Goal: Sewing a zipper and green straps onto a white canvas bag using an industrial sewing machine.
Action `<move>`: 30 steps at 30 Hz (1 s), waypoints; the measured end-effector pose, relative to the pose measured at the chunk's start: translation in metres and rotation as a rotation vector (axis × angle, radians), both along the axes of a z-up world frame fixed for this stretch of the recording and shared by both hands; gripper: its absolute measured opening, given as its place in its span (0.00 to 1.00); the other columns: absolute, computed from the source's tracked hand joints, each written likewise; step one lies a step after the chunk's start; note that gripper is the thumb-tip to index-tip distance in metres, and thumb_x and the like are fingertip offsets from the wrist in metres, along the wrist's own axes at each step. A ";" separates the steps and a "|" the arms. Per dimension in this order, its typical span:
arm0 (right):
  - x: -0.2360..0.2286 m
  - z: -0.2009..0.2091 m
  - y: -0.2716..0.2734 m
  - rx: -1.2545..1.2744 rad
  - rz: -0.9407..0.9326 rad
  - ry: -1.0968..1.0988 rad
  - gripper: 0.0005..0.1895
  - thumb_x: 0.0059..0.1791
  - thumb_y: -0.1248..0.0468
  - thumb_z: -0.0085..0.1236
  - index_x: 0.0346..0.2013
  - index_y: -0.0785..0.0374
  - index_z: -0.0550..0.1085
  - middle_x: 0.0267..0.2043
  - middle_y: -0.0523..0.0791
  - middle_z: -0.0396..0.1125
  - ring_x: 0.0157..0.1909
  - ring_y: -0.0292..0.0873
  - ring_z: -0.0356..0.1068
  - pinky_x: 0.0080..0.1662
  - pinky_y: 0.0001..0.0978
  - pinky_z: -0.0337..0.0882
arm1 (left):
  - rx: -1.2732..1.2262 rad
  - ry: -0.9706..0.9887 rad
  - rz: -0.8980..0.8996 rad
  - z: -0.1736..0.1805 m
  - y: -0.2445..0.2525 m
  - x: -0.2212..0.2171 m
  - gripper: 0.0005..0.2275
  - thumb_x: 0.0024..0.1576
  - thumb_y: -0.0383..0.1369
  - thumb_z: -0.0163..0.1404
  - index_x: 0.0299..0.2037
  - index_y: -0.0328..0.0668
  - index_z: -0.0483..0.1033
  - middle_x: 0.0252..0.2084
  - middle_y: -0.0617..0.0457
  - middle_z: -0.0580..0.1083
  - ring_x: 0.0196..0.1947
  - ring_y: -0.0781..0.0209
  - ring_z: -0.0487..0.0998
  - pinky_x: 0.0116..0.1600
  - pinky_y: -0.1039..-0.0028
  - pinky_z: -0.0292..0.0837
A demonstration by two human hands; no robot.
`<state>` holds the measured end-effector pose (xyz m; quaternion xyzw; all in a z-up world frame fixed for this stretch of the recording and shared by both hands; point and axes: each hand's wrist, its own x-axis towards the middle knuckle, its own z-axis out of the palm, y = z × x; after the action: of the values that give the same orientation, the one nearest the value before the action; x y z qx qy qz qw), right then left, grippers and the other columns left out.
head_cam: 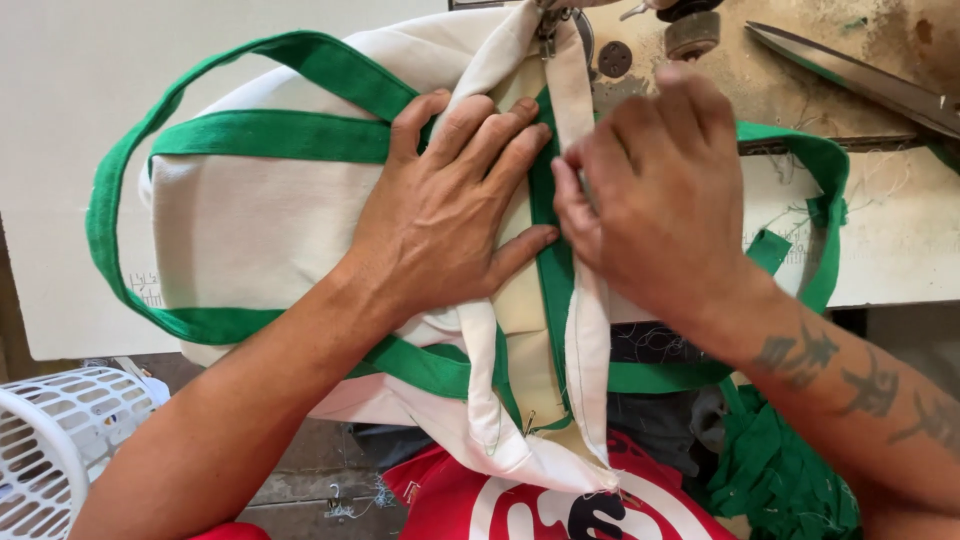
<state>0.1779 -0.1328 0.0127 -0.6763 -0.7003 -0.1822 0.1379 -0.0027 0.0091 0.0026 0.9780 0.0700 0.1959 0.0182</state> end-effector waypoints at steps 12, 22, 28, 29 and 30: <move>-0.036 0.034 -0.052 -0.853 -0.687 0.461 0.39 0.51 0.25 0.57 0.57 0.53 0.70 0.42 0.42 0.74 0.38 0.44 0.77 0.41 0.46 0.81 | 0.021 -0.038 -0.021 0.001 0.000 -0.003 0.28 0.66 0.58 0.59 0.66 0.46 0.78 0.69 0.44 0.75 0.67 0.44 0.72 0.72 0.48 0.57; -0.090 -0.022 -0.102 -0.414 -0.062 0.447 0.06 0.50 0.69 0.57 0.31 0.57 0.69 0.28 0.44 0.63 0.20 0.44 0.61 0.19 0.42 0.65 | -0.012 0.007 0.024 0.001 -0.009 0.000 0.32 0.63 0.59 0.60 0.68 0.44 0.76 0.69 0.46 0.75 0.68 0.45 0.72 0.73 0.50 0.55; -0.040 -0.002 -0.089 -0.783 0.004 0.726 0.07 0.50 0.55 0.60 0.31 0.49 0.72 0.28 0.41 0.71 0.25 0.51 0.69 0.30 0.50 0.70 | 0.056 0.058 0.028 0.008 -0.008 0.001 0.30 0.66 0.59 0.57 0.71 0.50 0.74 0.69 0.49 0.74 0.68 0.47 0.71 0.71 0.52 0.57; -0.030 0.007 -0.084 -0.895 -0.020 0.743 0.14 0.52 0.42 0.64 0.32 0.44 0.76 0.26 0.41 0.76 0.27 0.52 0.73 0.35 0.50 0.71 | 0.066 0.067 0.023 0.008 -0.009 0.000 0.30 0.65 0.59 0.58 0.71 0.50 0.76 0.70 0.47 0.74 0.67 0.47 0.71 0.70 0.51 0.59; -0.010 0.007 -0.070 -0.899 -0.020 0.744 0.14 0.52 0.42 0.64 0.32 0.44 0.76 0.26 0.41 0.76 0.27 0.52 0.73 0.35 0.50 0.71 | 0.063 0.068 0.024 0.007 -0.007 0.001 0.30 0.65 0.59 0.58 0.71 0.50 0.76 0.70 0.47 0.74 0.67 0.47 0.71 0.70 0.51 0.59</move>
<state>0.1683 -0.2028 0.0200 -0.6936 -0.6069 0.3813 0.0722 -0.0018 0.0018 0.0097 0.9833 0.0759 0.1647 -0.0173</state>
